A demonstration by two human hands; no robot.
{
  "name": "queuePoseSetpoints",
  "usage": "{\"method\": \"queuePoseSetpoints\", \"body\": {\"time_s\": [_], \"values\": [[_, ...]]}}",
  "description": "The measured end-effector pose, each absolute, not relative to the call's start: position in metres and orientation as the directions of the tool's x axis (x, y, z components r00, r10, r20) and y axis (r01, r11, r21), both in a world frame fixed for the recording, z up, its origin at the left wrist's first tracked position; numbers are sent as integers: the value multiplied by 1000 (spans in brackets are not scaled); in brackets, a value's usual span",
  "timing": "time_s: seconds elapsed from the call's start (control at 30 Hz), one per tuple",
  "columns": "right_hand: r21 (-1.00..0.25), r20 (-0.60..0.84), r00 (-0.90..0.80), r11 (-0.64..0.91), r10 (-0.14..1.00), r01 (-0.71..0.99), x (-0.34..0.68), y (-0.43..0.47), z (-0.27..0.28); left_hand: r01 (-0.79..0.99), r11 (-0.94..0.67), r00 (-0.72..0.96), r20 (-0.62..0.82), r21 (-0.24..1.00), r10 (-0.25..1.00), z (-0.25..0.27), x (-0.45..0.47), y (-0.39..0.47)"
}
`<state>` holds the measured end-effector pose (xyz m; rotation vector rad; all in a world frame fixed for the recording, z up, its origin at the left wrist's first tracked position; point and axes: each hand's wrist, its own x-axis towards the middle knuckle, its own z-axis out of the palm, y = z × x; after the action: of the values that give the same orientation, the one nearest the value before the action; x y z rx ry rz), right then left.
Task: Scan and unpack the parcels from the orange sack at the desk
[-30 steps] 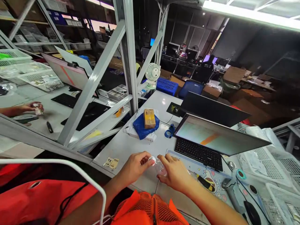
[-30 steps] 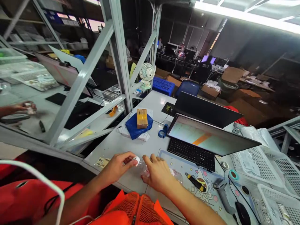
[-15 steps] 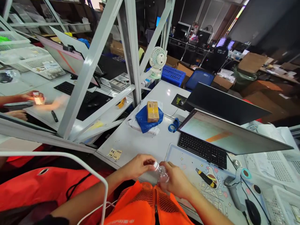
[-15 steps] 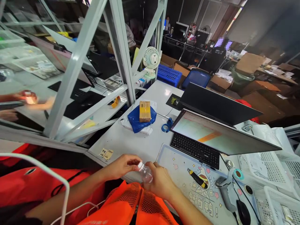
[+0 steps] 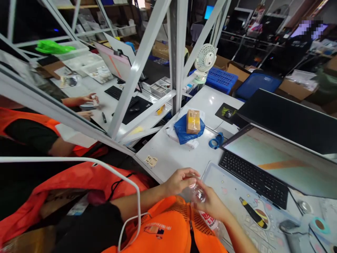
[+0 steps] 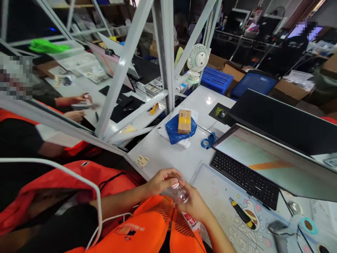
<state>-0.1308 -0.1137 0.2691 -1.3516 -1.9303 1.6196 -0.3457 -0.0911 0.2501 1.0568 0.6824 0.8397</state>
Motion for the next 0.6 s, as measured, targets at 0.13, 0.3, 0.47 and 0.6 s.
{"method": "queuePoseSetpoints", "body": {"time_s": [0.13,0.3,0.47,0.6], "values": [[-830,-285,-520,64,805,555,-133,-115,280,-88,-19,347,48,996,936,247,-339,-88],[-771,-275,-490,115,827,626,-134,-125,278,559,-247,460,-48,792,887,254,-358,-83],[-804,-303,-519,77,799,589,-130,-125,272,555,-508,710,-57,658,702,266,-372,-82],[-888,-412,-608,-150,678,435,-116,-107,264,340,-723,837,157,602,524,281,-377,-77]]}}
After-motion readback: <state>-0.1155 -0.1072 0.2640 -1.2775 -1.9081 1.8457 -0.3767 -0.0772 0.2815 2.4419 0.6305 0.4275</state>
